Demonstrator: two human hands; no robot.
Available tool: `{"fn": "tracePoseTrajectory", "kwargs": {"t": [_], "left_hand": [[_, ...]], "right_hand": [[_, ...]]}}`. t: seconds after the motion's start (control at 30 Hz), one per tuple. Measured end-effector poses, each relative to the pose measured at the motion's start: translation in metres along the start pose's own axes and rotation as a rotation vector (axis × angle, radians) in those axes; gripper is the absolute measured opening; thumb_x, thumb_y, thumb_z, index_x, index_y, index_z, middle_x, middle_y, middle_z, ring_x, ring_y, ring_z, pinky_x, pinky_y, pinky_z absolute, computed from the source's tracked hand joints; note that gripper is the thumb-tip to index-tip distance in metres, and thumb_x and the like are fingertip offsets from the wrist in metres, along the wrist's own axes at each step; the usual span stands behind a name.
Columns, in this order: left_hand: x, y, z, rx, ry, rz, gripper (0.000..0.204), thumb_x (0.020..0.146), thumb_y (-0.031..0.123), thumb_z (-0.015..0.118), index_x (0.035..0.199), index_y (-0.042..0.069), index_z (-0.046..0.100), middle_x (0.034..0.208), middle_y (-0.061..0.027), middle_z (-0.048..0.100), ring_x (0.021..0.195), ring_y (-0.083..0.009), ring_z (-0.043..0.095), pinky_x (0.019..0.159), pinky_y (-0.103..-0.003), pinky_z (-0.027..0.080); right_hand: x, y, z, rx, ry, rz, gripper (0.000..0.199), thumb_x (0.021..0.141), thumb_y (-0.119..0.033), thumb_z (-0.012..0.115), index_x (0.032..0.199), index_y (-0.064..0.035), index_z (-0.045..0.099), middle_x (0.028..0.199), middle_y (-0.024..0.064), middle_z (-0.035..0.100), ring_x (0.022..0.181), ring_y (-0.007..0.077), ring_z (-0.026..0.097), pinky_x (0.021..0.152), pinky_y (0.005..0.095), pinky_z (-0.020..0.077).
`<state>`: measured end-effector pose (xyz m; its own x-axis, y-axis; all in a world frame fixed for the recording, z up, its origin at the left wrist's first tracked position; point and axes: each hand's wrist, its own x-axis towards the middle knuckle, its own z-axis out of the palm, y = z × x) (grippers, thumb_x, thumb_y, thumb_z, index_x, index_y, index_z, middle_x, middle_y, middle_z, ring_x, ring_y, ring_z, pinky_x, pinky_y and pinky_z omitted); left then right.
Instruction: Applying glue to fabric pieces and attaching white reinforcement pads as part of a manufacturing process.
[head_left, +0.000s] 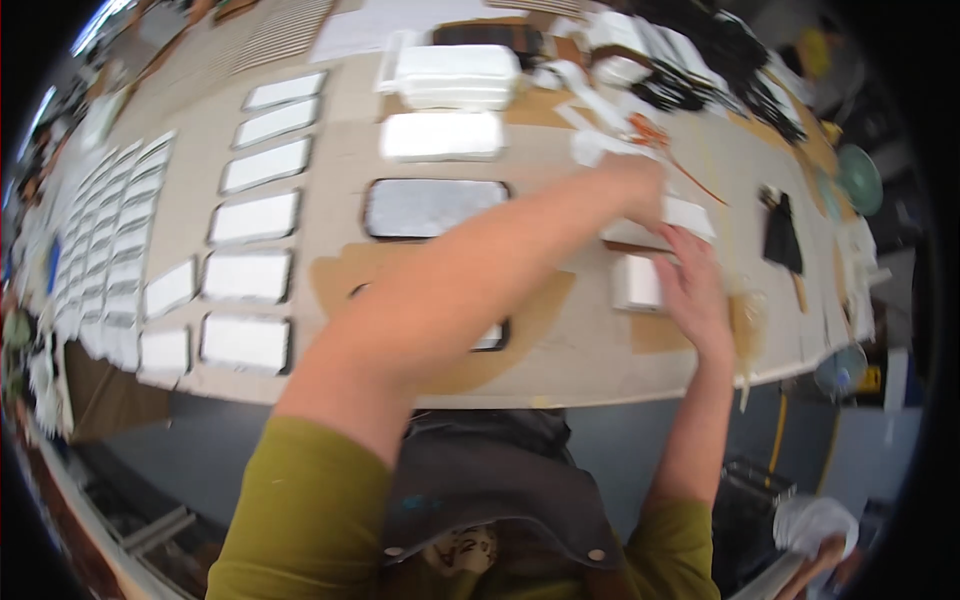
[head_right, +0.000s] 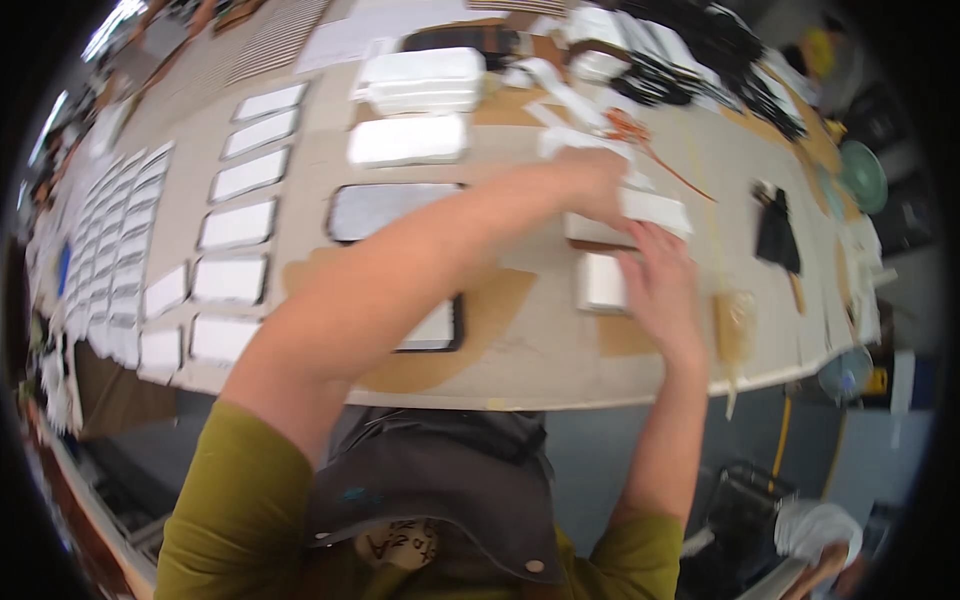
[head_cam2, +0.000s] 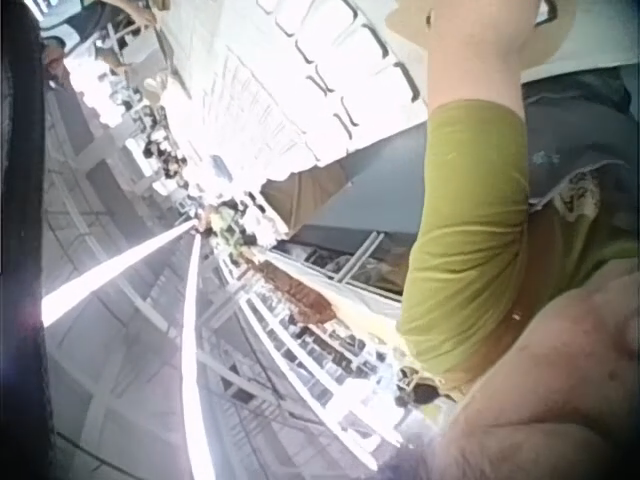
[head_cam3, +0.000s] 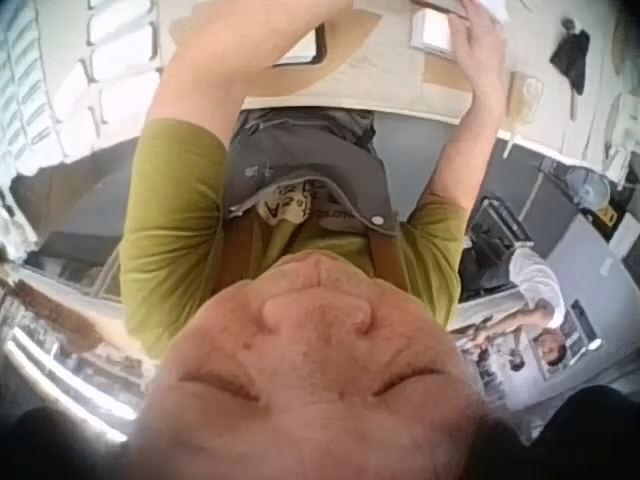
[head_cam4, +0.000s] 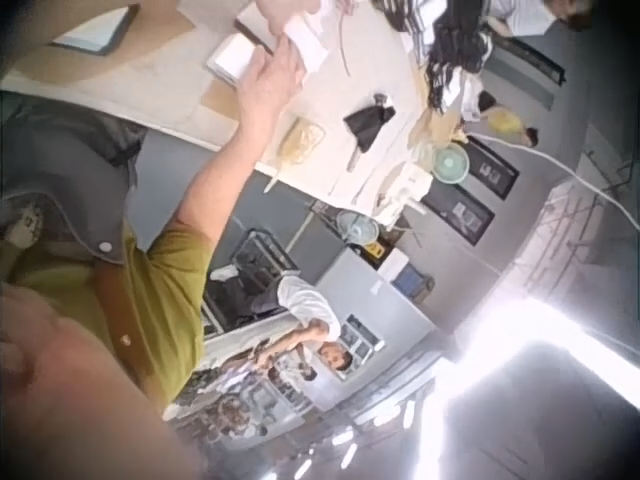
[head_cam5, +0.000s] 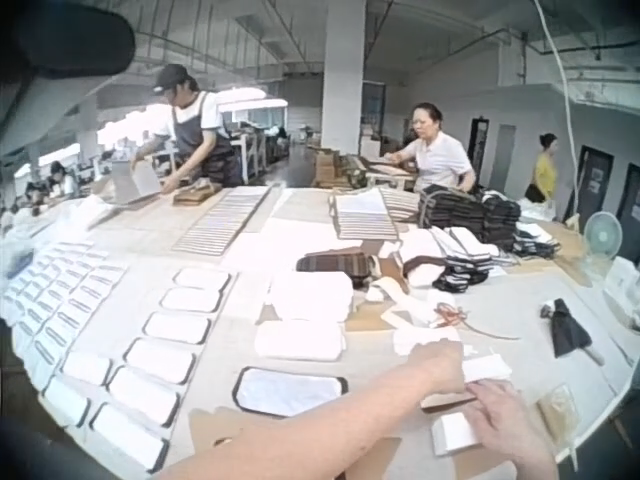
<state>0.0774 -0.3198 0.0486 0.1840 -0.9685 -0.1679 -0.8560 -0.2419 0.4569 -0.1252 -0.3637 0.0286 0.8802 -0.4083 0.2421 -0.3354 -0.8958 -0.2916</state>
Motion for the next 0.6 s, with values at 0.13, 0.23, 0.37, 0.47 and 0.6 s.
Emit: {"fn": "tracePoseTrajectory", "kwargs": {"t": [0.13, 0.23, 0.37, 0.47, 0.6], "left_hand": [[-0.002, 0.016, -0.011, 0.107, -0.007, 0.002, 0.048, 0.071, 0.037, 0.08, 0.107, 0.006, 0.074, 0.113, -0.0134, 0.072, 0.108, -0.0278, 0.069, 0.088, -0.041, 0.055], [-0.01, 0.004, -0.019, 0.11, -0.046, -0.047, 0.039, 0.075, 0.026, 0.075, 0.108, 0.006, 0.075, 0.112, -0.0134, 0.073, 0.106, -0.0278, 0.069, 0.088, -0.04, 0.055], [-0.027, -0.019, -0.019, 0.078, 0.005, -0.059, 0.039, 0.078, 0.018, 0.067, 0.115, 0.005, 0.071, 0.119, -0.0141, 0.069, 0.113, -0.0287, 0.065, 0.097, -0.045, 0.048], [-0.033, -0.013, -0.014, 0.06, 0.081, -0.059, 0.04, 0.079, 0.015, 0.064, 0.118, 0.005, 0.069, 0.123, -0.0143, 0.065, 0.117, -0.0292, 0.062, 0.101, -0.048, 0.043], [-0.035, -0.005, -0.015, 0.081, 0.165, -0.06, 0.039, 0.079, 0.017, 0.065, 0.116, 0.005, 0.069, 0.124, -0.0146, 0.065, 0.12, -0.0297, 0.06, 0.102, -0.048, 0.043]], "right_hand": [[-0.001, -0.002, -0.009, 0.045, -0.021, -0.029, 0.04, 0.095, -0.018, 0.059, 0.131, -0.0005, 0.06, 0.134, 0.0194, 0.06, 0.127, 0.0375, 0.051, 0.107, 0.0441, 0.04], [0.003, -0.01, -0.006, 0.096, -0.044, 0.013, 0.04, 0.095, -0.017, 0.059, 0.132, -0.0017, 0.06, 0.135, 0.0183, 0.06, 0.127, 0.0352, 0.05, 0.108, 0.0427, 0.0398], [0.006, -0.011, -0.005, 0.073, -0.048, 0.035, 0.041, 0.095, -0.017, 0.059, 0.133, -0.0032, 0.06, 0.136, 0.0165, 0.059, 0.127, 0.0333, 0.051, 0.109, 0.0416, 0.0391], [0.006, -0.007, -0.004, 0.083, -0.045, 0.054, 0.04, 0.094, -0.018, 0.06, 0.132, -0.0036, 0.06, 0.136, 0.0162, 0.06, 0.126, 0.0335, 0.052, 0.108, 0.0415, 0.0397], [0.004, -0.007, -0.005, 0.074, -0.005, 0.059, 0.04, 0.093, -0.02, 0.062, 0.13, -0.0039, 0.062, 0.131, 0.0166, 0.063, 0.121, 0.0359, 0.056, 0.104, 0.0423, 0.0432]]}}
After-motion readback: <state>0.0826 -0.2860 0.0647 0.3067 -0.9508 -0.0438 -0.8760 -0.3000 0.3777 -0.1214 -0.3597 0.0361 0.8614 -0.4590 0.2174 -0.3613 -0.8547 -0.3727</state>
